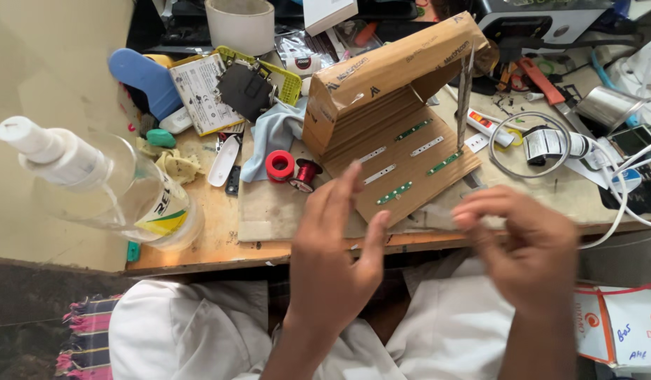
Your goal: The person handles small LED strip boards at a cluttered workbench, holding and positioning them on a cardboard jig, then picks up a phone, connects a charging cable to it, and holds the phone as it displays a charging indicator.
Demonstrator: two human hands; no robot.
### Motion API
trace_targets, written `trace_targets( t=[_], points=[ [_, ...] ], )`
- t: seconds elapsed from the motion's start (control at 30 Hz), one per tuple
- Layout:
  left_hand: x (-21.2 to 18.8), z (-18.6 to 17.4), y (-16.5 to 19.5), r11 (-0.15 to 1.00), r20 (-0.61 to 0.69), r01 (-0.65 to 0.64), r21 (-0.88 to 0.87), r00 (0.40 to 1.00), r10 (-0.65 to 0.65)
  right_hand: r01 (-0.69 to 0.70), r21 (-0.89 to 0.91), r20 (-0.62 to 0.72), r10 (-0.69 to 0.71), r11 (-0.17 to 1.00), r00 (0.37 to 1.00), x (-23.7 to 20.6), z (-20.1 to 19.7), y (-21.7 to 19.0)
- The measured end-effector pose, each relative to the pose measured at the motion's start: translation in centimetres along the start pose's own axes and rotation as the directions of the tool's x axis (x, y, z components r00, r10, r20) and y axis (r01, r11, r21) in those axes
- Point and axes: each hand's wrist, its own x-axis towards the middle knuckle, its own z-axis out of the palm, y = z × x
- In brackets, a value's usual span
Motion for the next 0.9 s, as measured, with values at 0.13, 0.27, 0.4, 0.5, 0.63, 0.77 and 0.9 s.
trace_targets(
  t=[0.13,0.27,0.4,0.5,0.63,0.77,0.9],
  points=[
    [0.9,2.5,-0.5,0.893,0.236,-0.296,0.339,0.946,0.224,-0.093,0.206,-0.171,0.129,0.974,0.977,-0.2,-0.6,1.6],
    [1.4,4.1,-0.8,0.763,0.363,-0.401,0.507,0.902,0.233,-0.038,0.232,-0.135,0.070,0.972,0.988,-0.1,0.6,3.2],
    [1.1,4.6,-1.4,0.711,0.373,-0.427,0.559,0.895,0.244,-0.024,0.192,-0.113,0.046,0.981,0.992,-0.5,1.5,4.3],
    [0.8,4.6,-1.5,0.722,0.405,-0.439,0.534,0.883,0.237,-0.049,0.144,-0.104,0.065,0.988,0.992,-0.6,1.9,4.7],
    [0.3,4.9,-1.3,0.736,0.405,-0.448,0.508,0.878,0.255,-0.071,0.176,-0.110,0.091,0.982,0.990,-0.8,2.3,5.3],
    [1.6,6.7,1.7,0.808,0.392,-0.403,0.429,0.889,0.235,-0.071,0.191,-0.122,0.096,0.979,0.988,0.7,-0.8,5.0],
    [1.5,5.9,2.2,0.965,0.133,-0.218,0.144,0.971,0.200,-0.080,0.292,-0.153,0.129,0.953,0.980,0.6,-0.7,3.9]
  ],
)
